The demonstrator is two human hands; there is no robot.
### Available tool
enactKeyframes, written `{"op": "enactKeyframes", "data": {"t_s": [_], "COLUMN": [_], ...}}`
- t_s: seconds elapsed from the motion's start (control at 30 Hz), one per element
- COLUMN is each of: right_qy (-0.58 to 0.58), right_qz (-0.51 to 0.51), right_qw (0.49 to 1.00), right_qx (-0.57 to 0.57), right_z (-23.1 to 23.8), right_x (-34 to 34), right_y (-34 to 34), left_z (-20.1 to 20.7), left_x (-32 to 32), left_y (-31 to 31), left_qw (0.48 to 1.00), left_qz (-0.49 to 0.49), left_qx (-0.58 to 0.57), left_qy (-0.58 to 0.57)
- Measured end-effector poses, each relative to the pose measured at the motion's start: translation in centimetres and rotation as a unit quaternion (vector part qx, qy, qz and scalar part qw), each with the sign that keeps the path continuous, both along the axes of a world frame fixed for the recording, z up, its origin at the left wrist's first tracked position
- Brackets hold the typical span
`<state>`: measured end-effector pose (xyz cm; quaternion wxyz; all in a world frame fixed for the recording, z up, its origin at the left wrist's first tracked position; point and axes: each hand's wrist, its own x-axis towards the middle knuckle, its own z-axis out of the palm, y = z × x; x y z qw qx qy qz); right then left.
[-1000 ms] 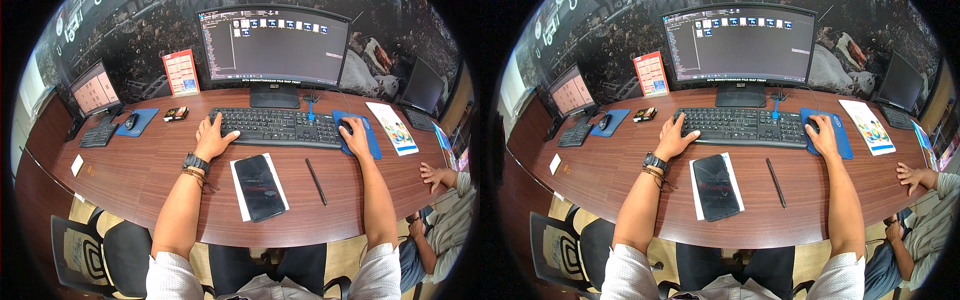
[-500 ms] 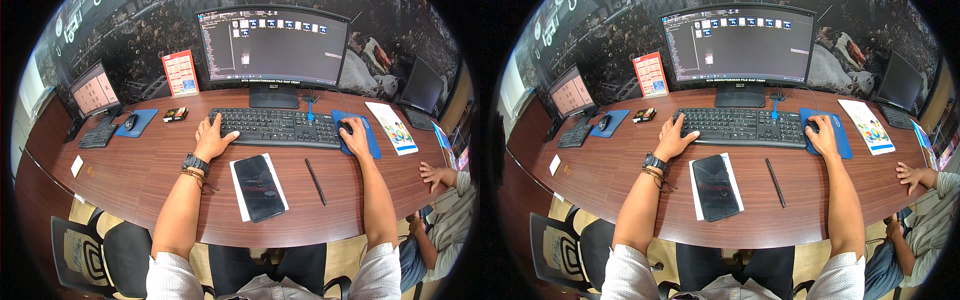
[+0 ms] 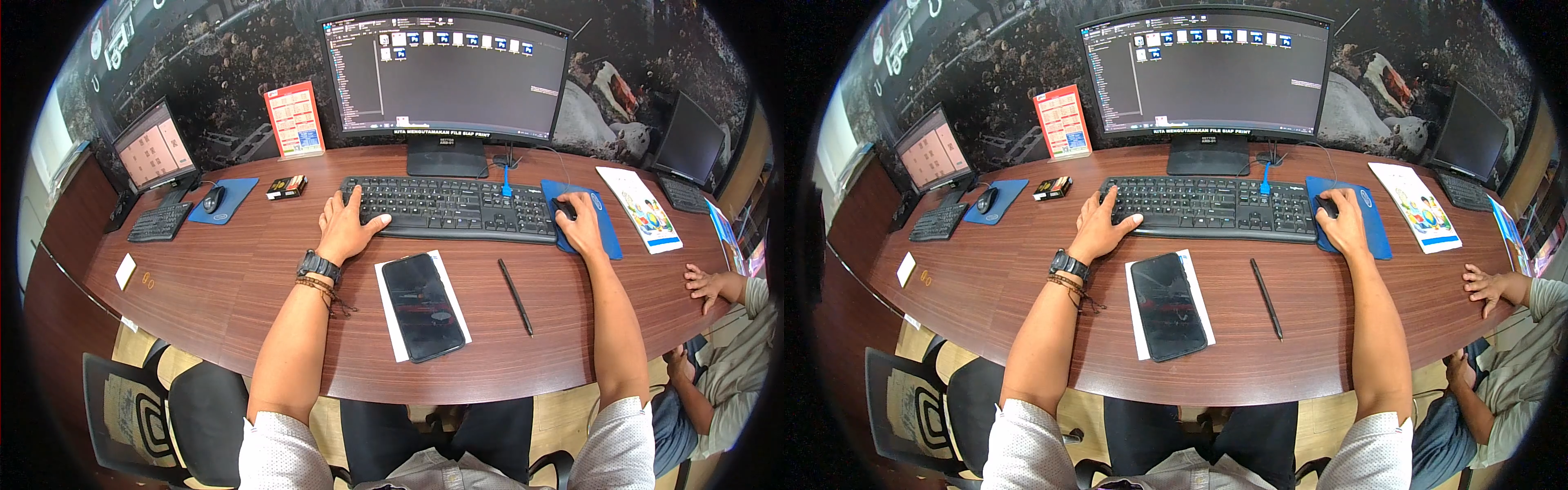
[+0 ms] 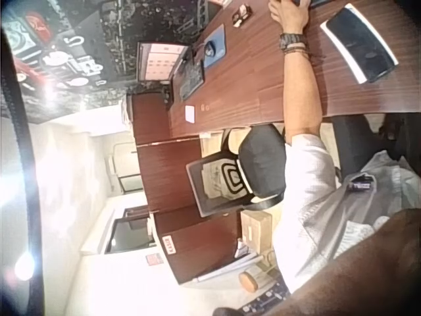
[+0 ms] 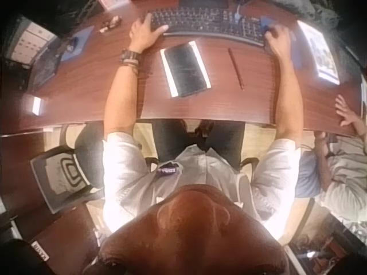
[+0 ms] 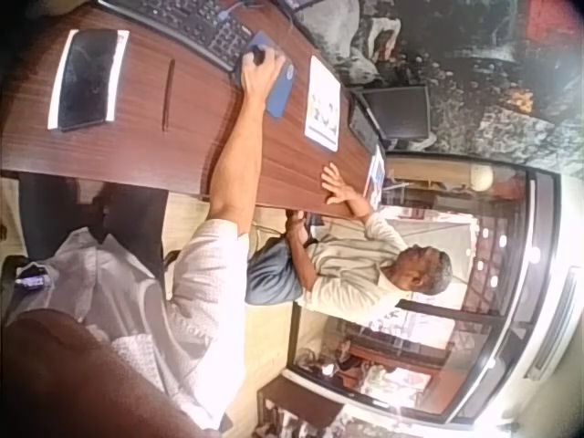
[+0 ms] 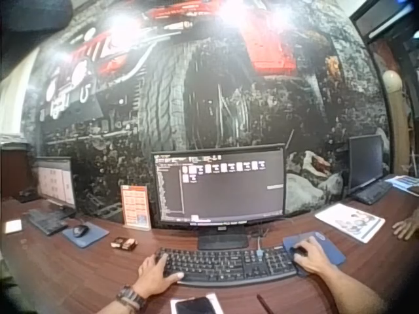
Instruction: Using graphic design software on a computer to edit a layout at a print shop workstation.
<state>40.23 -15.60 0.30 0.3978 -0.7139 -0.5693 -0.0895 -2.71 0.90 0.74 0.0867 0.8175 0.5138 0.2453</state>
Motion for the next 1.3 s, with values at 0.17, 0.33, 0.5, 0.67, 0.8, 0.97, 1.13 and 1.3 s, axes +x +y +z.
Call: {"op": "enactKeyframes", "data": {"t_s": [0.17, 0.33, 0.5, 0.67, 0.8, 0.97, 1.13, 1.3], "right_qy": [0.006, 0.002, 0.001, -0.001, 0.008, -0.011, -0.003, -0.003], "right_qz": [0.001, 0.000, 0.002, -0.018, -0.013, -0.006, -0.014, -0.020], "right_qw": [1.000, 1.000, 1.000, 1.000, 1.000, 1.000, 1.000, 1.000], "right_qx": [-0.002, -0.003, -0.004, -0.023, -0.015, -0.014, -0.017, -0.013], "right_z": [0.07, 0.03, -0.10, -0.03, 0.03, -0.26, -0.02, -0.22], "right_x": [-0.16, -0.04, 0.03, -0.03, -0.16, 0.17, -0.32, 0.10], "right_y": [-0.04, 0.03, 0.01, 0.07, 0.05, 0.18, 0.16, 0.11], "left_z": [0.15, 0.15, 0.15, 0.11, 0.06, 0.04, 0.08, 0.50], "left_x": [-0.04, 0.03, 0.09, -0.01, -0.03, 0.01, -0.08, 0.19], "left_y": [-0.10, -0.04, -0.11, -0.08, -0.01, 0.08, 0.03, -0.38], "left_qw": [1.000, 1.000, 1.000, 1.000, 1.000, 1.000, 1.000, 1.000], "left_qz": [-0.001, 0.001, 0.003, 0.003, 0.004, 0.001, 0.001, 0.006], "left_qx": [-0.001, -0.003, -0.004, -0.006, -0.007, -0.008, -0.011, -0.005], "left_qy": [-0.001, 0.001, 0.004, 0.004, 0.006, 0.006, 0.002, 0.014]}}
